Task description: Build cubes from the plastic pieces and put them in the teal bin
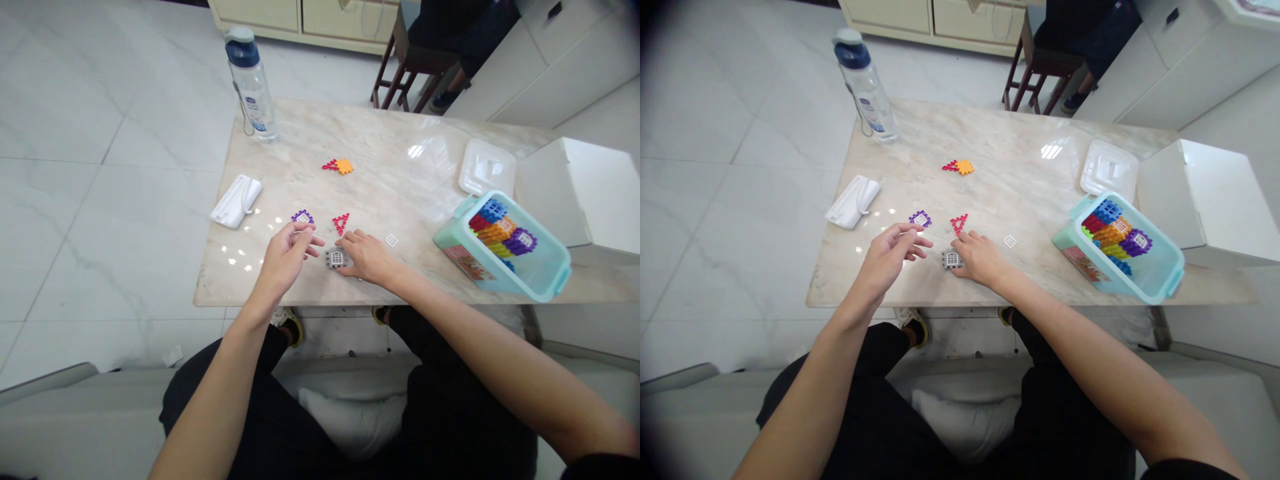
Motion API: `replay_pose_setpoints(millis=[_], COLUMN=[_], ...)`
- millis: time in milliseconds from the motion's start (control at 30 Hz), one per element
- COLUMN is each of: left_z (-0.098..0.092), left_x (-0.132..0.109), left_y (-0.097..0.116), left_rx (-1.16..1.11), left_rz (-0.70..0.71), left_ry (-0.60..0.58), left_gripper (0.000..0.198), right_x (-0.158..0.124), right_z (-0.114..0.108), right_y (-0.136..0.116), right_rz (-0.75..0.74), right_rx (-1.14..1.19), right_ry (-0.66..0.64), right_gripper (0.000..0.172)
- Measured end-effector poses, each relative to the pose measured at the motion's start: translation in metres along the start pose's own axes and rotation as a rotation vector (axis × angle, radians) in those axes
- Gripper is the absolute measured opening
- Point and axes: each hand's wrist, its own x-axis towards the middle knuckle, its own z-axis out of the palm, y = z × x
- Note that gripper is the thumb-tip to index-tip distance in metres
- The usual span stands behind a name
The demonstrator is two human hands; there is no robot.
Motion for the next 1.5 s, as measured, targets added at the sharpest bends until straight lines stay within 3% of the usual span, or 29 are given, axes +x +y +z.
replay_pose_setpoints(millis=[367,1000,1100,1200,1333,1500], left_z=[0.000,-0.001,-0.002,0.001,0.011,0.023], left_x=[0.001,0.004,0.007,0.008,0.006,0.003], left_y=[-0.001,-0.005,-0.011,-0.018,-0.025,-0.030], left_rx=[-0.002,0.070,0.113,0.210,0.183,0.066], left_rz=[0.005,0.042,0.081,0.141,0.129,0.093], left_ry=[0.003,0.003,0.024,0.067,0.009,-0.025], left_gripper=[0.035,0.037,0.036,0.039,0.045,0.043], right_x=[0.005,0.013,0.008,0.000,-0.010,-0.014], right_z=[0.008,0.008,-0.005,-0.022,-0.035,-0.039], right_y=[-0.004,-0.006,-0.003,-0.001,-0.003,-0.011], right_rz=[-0.003,0.039,0.037,0.036,-0.029,-0.078], right_rx=[0.003,0.014,0.050,0.112,0.175,0.199], right_ry=[-0.014,-0.033,0.025,0.170,0.336,0.375], right_gripper=[0.033,0.031,0.036,0.044,0.046,0.047])
